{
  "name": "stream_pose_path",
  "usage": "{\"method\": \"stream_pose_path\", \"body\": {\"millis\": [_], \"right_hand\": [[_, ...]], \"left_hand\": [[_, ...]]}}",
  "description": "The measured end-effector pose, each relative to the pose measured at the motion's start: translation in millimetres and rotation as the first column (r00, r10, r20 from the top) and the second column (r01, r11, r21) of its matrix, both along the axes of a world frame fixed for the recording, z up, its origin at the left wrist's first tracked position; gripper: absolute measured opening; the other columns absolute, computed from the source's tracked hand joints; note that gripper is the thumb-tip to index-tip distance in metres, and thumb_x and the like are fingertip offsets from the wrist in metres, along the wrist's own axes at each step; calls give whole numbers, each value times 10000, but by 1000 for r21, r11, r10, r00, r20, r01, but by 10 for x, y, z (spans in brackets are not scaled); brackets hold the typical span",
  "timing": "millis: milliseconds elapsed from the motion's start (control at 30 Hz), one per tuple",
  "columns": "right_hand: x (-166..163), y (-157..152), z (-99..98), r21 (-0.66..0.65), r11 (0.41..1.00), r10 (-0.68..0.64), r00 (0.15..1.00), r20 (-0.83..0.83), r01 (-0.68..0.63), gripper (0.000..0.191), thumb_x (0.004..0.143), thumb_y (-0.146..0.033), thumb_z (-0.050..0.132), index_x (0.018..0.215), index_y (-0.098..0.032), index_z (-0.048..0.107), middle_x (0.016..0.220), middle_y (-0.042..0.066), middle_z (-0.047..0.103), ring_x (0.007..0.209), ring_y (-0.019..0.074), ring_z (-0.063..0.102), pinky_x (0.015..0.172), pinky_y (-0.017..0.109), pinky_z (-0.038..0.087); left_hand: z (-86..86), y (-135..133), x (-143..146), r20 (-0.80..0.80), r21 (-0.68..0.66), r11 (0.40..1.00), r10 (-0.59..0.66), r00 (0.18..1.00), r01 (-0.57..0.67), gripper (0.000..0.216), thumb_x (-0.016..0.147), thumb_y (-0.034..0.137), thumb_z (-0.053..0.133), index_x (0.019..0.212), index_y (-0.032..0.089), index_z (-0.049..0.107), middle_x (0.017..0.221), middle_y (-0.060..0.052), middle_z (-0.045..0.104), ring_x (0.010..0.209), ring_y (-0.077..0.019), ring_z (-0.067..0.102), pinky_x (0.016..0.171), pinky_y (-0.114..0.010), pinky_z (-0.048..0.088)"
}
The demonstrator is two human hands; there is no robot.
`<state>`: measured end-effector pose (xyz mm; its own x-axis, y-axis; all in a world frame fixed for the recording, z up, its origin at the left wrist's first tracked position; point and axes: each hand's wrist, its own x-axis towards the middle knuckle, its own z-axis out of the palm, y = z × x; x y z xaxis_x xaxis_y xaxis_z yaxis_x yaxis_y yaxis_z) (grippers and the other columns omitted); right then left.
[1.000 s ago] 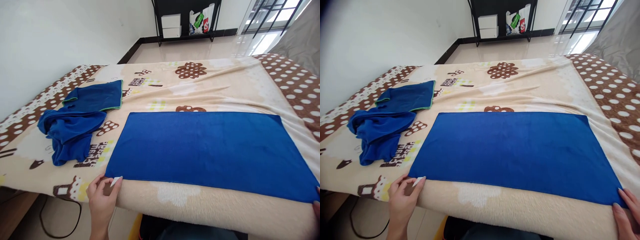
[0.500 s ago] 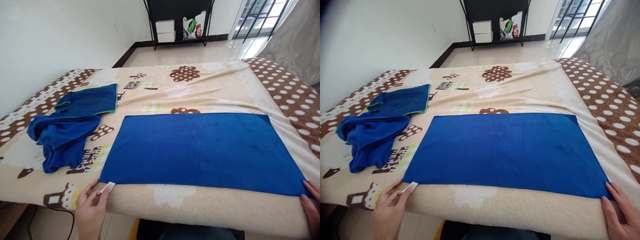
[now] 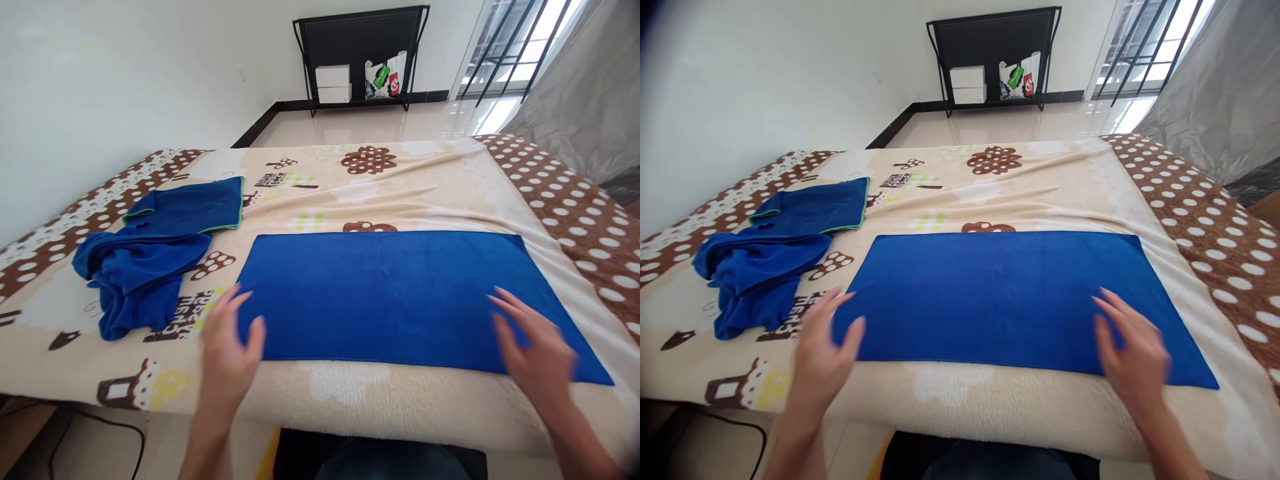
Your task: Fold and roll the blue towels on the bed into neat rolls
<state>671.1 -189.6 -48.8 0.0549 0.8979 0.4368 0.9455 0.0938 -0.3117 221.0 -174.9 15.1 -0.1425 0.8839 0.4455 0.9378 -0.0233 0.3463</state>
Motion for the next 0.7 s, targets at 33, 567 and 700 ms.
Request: {"method": "stream_pose_path", "body": {"millis": [33, 567, 700], "right_hand": [[-328, 284, 106, -10, 982, 186, 982, -29, -187, 549, 961, -333, 396, 1506, -397, 363, 1491, 7, 489, 1387, 266, 454, 1121, 508, 426], [-1098, 1817, -379, -166, 938, 312, 950, 20, -304, 557, 1025, -487, 328, 1489, -201, 441, 1551, 55, 399, 1474, 191, 315, 1233, 434, 195], [-411, 1905, -382, -198, 952, 247, 968, 43, -234, 552, 1025, -527, 325, 1496, -260, 430, 1562, 32, 387, 1470, 191, 324, 1223, 445, 209]], "left_hand": [[24, 250, 270, -19, -65, 990, -128, 992, 126, 443, 960, 350, 416, 1371, 207, 501, 1522, -94, 462, 1429, -239, 408, 1213, -430, 305], [-820, 1665, 1464, -177, -321, 911, -325, 929, 257, 579, 1017, 490, 261, 1549, 269, 326, 1647, -11, 256, 1530, -181, 203, 1245, -467, 147], [-800, 1821, 865, -196, -343, 929, -214, 957, 137, 618, 1011, 551, 215, 1544, 264, 339, 1630, -34, 301, 1519, -214, 241, 1232, -521, 156]]}}
